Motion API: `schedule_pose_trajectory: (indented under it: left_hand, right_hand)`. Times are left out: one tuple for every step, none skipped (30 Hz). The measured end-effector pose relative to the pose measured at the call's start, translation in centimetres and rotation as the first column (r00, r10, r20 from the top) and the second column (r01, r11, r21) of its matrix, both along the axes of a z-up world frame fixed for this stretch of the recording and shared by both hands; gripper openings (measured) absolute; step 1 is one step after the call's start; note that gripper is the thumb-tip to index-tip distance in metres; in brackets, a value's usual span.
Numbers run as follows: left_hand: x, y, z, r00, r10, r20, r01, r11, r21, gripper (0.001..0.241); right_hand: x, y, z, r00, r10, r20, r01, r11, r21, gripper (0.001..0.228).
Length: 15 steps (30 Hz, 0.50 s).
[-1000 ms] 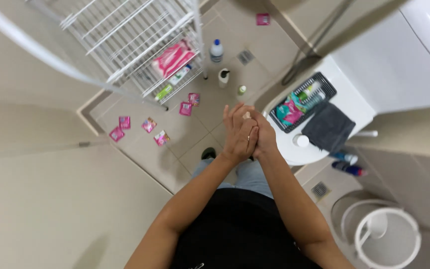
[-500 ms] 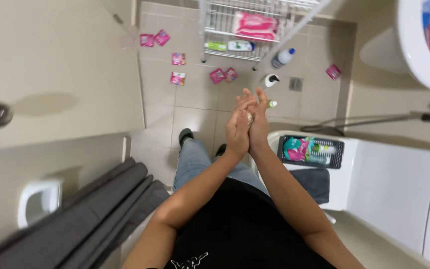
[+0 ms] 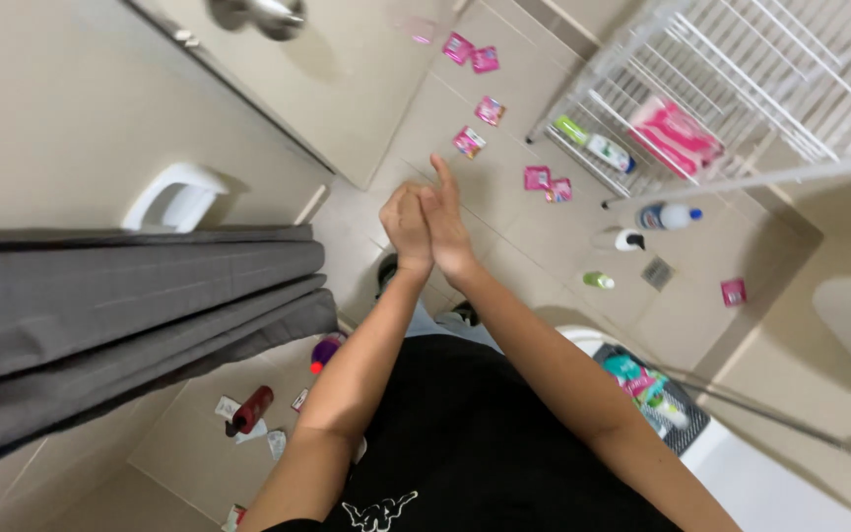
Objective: The person organizes various bathroom supplies in a cluttered bathroom. They pick up items like wipes, soap, and small packets from the floor and a wire rack, placing them into a black plastic basket on the toilet tank. The person also moves a towel and other toiletries into the basket.
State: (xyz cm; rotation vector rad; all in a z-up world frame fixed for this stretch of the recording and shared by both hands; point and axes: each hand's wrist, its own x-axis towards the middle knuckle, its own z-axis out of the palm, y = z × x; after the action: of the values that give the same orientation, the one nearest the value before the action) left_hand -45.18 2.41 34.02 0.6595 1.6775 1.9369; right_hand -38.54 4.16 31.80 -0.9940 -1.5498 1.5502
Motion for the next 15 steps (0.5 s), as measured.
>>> schedule_pose_trajectory:
  left_hand:
    - [-1.4,-0.5,0.3,1.000,0.028,-0.008,-0.028,1.000,0.002,0.035]
    - [-2.7,-1.1,0.6,0.997,0.080,-0.015,-0.080,0.996,0.027,0.036]
    - [-3.8,-1.6,0.8,0.992,0.127,-0.021,-0.126,0.991,0.050,0.037]
    - [-5.2,-2.0,-0.9,0.988,0.150,-0.028,-0.149,0.987,0.052,0.037]
    - [-6.5,-2.4,-2.5,0.981,0.180,-0.072,-0.177,0.983,0.039,0.037]
    - [-7.8,-2.8,-4.0,0.971,0.208,-0.116,-0.206,0.978,0.026,0.037]
    - [-8.8,-3.3,-3.4,0.967,0.225,-0.120,-0.223,0.974,0.028,0.037]
    - [-9.9,-3.8,-2.7,0.971,0.208,-0.113,-0.212,0.977,-0.024,0.036]
    - [-11.1,-4.4,-2.0,0.976,0.192,-0.108,-0.200,0.977,-0.074,0.036]
    - [-12.2,-4.5,-2.1,0.971,0.209,-0.115,-0.217,0.974,-0.069,0.036]
    - [-13.2,-4.6,-2.3,0.978,0.210,0.000,-0.210,0.977,-0.039,0.034]
    - [-14.0,-4.7,-2.4,0.972,0.205,0.115,-0.205,0.979,-0.007,0.033]
    - [-14.8,-4.6,-1.9,0.970,0.216,0.110,-0.217,0.976,-0.001,0.033]
    - [-15.5,-4.6,-1.4,0.944,0.223,0.242,-0.222,0.974,-0.031,0.030]
    - [-16.0,-4.5,-0.9,0.901,0.229,0.369,-0.222,0.973,-0.062,0.028]
  right_hand:
    - [-1.5,0.4,0.6,1.000,0.028,-0.008,-0.028,1.000,0.002,0.052]
    - [-3.1,0.8,1.1,0.998,0.063,0.011,-0.064,0.987,0.149,0.058]
    - [-4.5,1.2,1.6,0.995,0.090,0.033,-0.096,0.952,0.292,0.064]
    - [-5.9,1.9,2.6,0.993,0.114,0.025,-0.116,0.949,0.293,0.064]
    - [-7.4,2.6,3.8,0.995,0.081,0.060,-0.100,0.889,0.446,0.060]
    - [-8.8,3.4,5.0,0.995,0.043,0.086,-0.085,0.805,0.588,0.057]
    - [-10.1,3.7,7.1,0.995,0.061,0.082,-0.097,0.802,0.589,0.057]
    - [-11.4,4.1,9.3,0.981,-0.065,0.182,-0.085,0.701,0.708,0.057]
    - [-12.8,4.4,11.6,0.946,-0.204,0.252,-0.091,0.577,0.811,0.057]
    - [-14.2,5.0,11.5,0.951,-0.189,0.244,-0.095,0.573,0.814,0.057]
    - [-15.3,5.6,11.3,0.878,-0.319,0.356,-0.174,0.480,0.860,0.054]
    - [-16.4,6.2,11.2,0.777,-0.455,0.435,-0.265,0.390,0.882,0.051]
    - [-17.3,6.8,10.6,0.785,-0.448,0.428,-0.265,0.382,0.885,0.051]
    - [-18.2,7.5,10.1,0.676,-0.504,0.537,-0.391,0.372,0.842,0.063]
    - [-18.9,8.0,9.6,0.547,-0.558,0.624,-0.508,0.372,0.777,0.076]
